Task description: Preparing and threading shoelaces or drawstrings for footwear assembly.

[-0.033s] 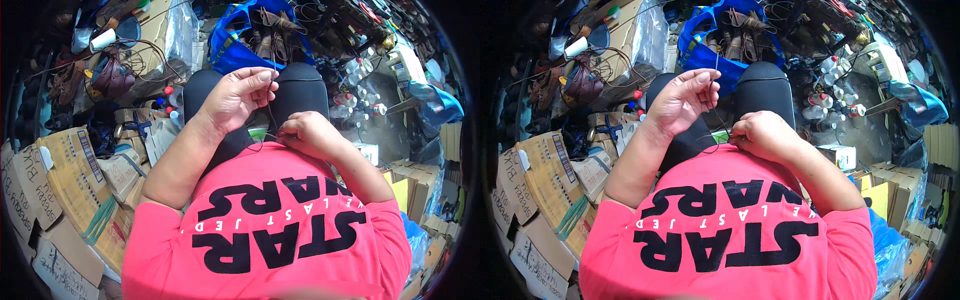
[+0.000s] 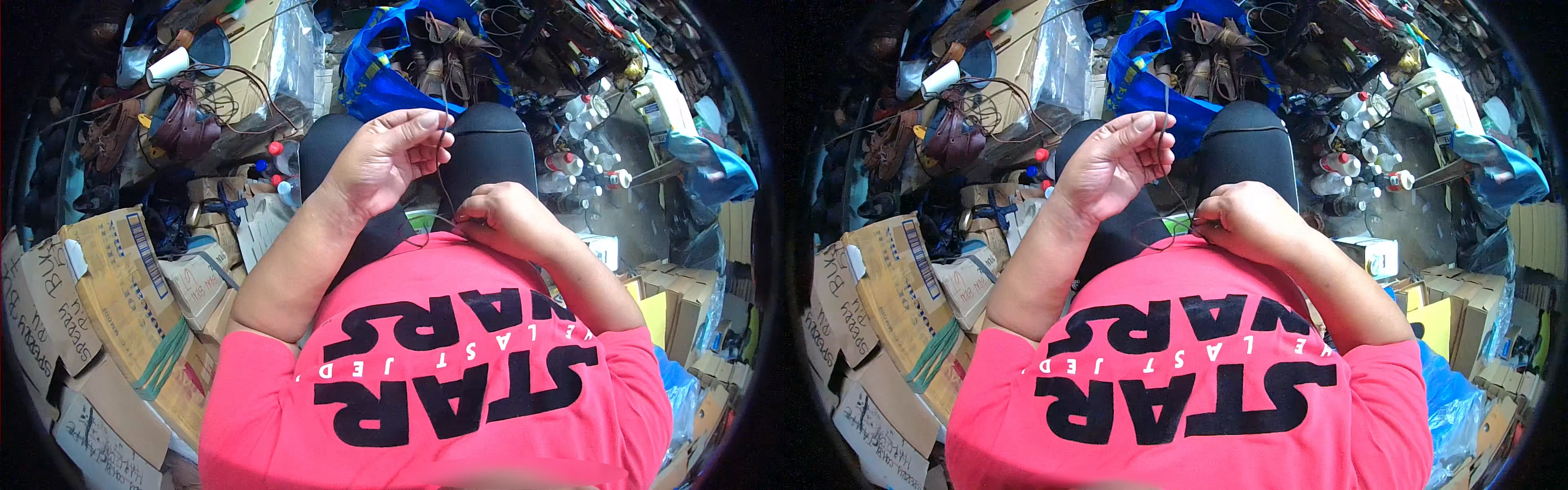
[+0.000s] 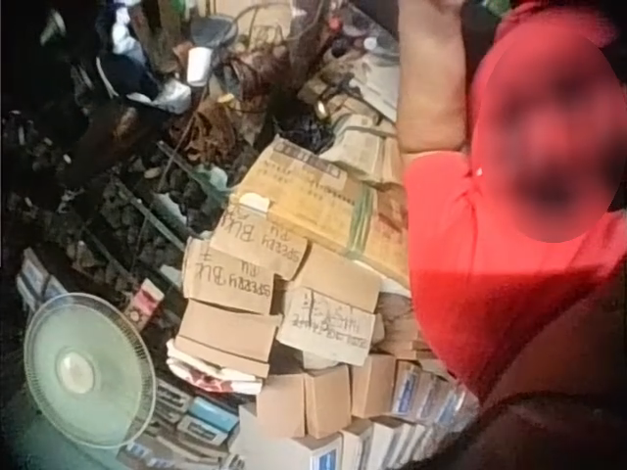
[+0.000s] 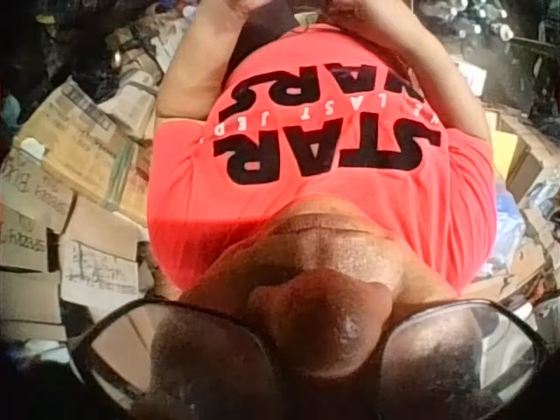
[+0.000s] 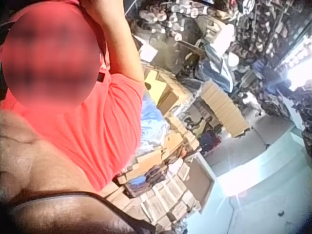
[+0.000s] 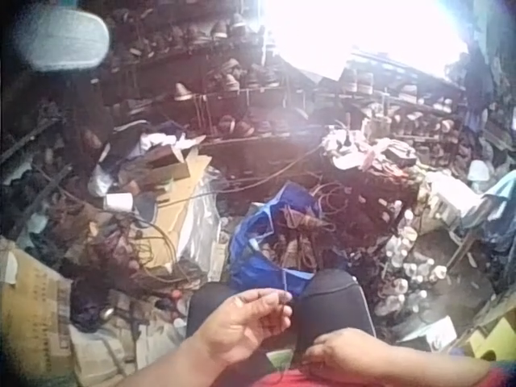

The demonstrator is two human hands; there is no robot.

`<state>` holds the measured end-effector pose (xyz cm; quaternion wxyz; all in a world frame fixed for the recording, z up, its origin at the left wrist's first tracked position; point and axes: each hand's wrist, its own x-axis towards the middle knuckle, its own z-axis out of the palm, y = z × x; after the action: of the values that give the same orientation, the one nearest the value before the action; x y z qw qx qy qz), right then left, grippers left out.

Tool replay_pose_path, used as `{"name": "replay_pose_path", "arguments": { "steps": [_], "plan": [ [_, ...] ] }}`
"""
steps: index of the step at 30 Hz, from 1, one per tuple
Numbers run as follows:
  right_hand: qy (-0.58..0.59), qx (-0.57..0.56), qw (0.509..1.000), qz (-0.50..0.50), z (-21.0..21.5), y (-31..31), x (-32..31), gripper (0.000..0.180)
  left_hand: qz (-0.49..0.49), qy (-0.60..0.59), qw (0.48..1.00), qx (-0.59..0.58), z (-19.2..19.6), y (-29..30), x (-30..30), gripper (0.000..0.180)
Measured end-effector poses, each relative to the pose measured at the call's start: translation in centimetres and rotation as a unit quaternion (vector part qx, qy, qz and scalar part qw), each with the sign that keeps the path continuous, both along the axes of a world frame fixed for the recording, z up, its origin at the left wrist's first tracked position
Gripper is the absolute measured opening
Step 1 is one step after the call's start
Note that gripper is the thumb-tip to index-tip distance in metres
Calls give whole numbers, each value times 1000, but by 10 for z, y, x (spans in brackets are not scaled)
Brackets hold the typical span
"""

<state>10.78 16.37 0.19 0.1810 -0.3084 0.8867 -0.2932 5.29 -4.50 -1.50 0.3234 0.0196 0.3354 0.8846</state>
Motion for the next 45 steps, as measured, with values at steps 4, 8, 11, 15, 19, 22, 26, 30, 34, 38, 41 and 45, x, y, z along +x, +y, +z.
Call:
{"name": "replay_pose_path", "arguments": {
  "steps": [4, 8, 11, 15, 19, 22, 26, 30, 34, 38, 41, 45],
  "plan": [
    [-44, -34, 998, -13, -3, 4, -2, 13, -4, 4, 1000, 9, 0, 3, 0, 20],
    [-177, -160, 961, -138, -6, 20, 1, 18, 22, 30, 999, 26, 0, -5, -2, 16],
    [-238, -169, 932, -215, -9, 41, -6, 24, 24, 10, 998, 59, 1, -8, -2, 18],
    [-216, -135, 933, -253, -13, 53, -6, 24, -9, -108, 994, -15, -6, 15, 10, 26],
    [-108, -25, 959, -262, -14, 65, -14, 28, 60, -96, 992, -54, -4, 12, 10, 36],
    [-53, -19, 965, -258, -28, 80, -19, 30, 149, -31, 985, -85, -5, -20, -7, 40],
    [21, 27, 950, -311, -17, 66, -22, 24, 169, 14, 982, -80, -1, -55, -4, 26],
    [56, 4, 940, -336, -35, 63, -23, 19, 78, -22, 986, -148, -11, -46, 19, 18],
    [162, 21, 942, -293, -38, 59, -26, 16, -69, -8, 963, -261, -23, -26, 39, 10],
    [155, 34, 938, -307, -43, 57, -27, 20, -122, 22, 950, -287, -25, -16, 44, 10],
    [146, 1, 936, -321, -45, 59, -30, 21, -138, 24, 952, -272, -23, -15, 43, 19],
    [143, 9, 939, -312, -43, 64, -32, 24, -135, 13, 964, -229, -23, -14, 39, 33]
  ]
}}
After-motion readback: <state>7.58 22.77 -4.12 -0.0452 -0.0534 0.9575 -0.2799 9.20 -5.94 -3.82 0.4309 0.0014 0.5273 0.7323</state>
